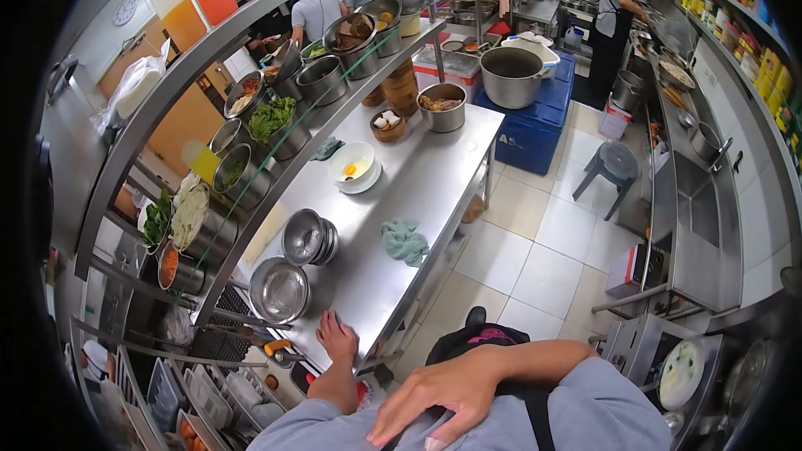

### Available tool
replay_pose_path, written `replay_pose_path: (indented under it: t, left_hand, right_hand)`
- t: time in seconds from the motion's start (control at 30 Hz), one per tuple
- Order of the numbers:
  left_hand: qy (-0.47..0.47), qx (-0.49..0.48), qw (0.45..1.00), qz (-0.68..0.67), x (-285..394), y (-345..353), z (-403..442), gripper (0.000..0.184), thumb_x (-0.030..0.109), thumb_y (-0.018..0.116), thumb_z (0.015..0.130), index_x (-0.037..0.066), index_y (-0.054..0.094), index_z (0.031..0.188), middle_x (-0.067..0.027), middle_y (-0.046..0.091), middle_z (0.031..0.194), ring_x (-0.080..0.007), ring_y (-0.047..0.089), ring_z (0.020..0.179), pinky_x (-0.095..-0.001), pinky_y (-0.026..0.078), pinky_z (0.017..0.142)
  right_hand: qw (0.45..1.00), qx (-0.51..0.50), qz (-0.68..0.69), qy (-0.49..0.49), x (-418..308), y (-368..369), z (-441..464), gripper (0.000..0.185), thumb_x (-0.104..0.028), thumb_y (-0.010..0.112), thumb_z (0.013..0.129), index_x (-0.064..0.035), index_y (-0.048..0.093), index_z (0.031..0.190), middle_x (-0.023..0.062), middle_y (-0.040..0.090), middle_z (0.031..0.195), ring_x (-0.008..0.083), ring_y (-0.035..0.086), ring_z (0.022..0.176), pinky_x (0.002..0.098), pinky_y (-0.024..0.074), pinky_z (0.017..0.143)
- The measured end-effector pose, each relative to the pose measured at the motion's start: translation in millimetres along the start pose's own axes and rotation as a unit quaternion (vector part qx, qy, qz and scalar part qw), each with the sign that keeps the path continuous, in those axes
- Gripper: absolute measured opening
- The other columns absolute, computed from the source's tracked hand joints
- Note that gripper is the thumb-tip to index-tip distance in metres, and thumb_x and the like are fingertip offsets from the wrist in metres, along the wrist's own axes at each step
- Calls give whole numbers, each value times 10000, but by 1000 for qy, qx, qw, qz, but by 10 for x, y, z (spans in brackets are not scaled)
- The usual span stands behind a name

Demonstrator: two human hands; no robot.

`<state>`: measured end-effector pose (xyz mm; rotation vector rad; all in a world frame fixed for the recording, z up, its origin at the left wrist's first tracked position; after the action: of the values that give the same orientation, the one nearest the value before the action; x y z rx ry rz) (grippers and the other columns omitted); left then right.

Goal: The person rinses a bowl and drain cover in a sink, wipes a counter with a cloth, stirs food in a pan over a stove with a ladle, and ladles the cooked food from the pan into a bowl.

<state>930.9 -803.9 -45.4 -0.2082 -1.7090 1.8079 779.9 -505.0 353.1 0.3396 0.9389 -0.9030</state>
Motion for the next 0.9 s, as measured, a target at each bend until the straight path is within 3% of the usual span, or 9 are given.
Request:
replay_pose_path:
  t: [0.33, 0.43, 0.9]
  left_hand:
    - [-1, -2, 1000, 8, 17, -12, 21, 555, 201, 528, 902, 65, 468, 1437, -147, 419, 1533, -299, 337, 1462, -577, 164, 1210]
    - [0, 2, 1000, 10, 21, -16, 23, 558, 202, 531, 897, 66, 470, 1435, -146, 421, 1530, -299, 337, 1460, -578, 170, 1207]
    - [-3, -8, 1000, 7, 42, -36, 15, 575, 206, 527, 888, 68, 463, 1442, -136, 415, 1532, -293, 324, 1467, -578, 164, 1210]
  right_hand:
    - [995, 16, -13, 94, 131, -86, -111, 518, -265, 698, 926, 74, 606, 1306, 262, 621, 1311, 418, 598, 1214, 449, 478, 1033]
    - [997, 10, 6, 75, 185, -61, -180, 559, -275, 644, 971, 68, 515, 1394, 253, 574, 1364, 415, 560, 1249, 448, 438, 1071]
    - [995, 9, 9, 102, 217, -69, -272, 554, -319, 646, 979, 59, 539, 1370, 232, 585, 1351, 390, 567, 1246, 432, 440, 1067]
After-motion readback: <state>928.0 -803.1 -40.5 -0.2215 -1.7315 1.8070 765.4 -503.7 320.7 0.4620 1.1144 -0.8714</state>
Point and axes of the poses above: each hand's wrist, its own z-axis towards the middle knuckle, its own y-axis out of the palm, x = y × z, the point moved 6 cm from there along z, towards the middle knuckle
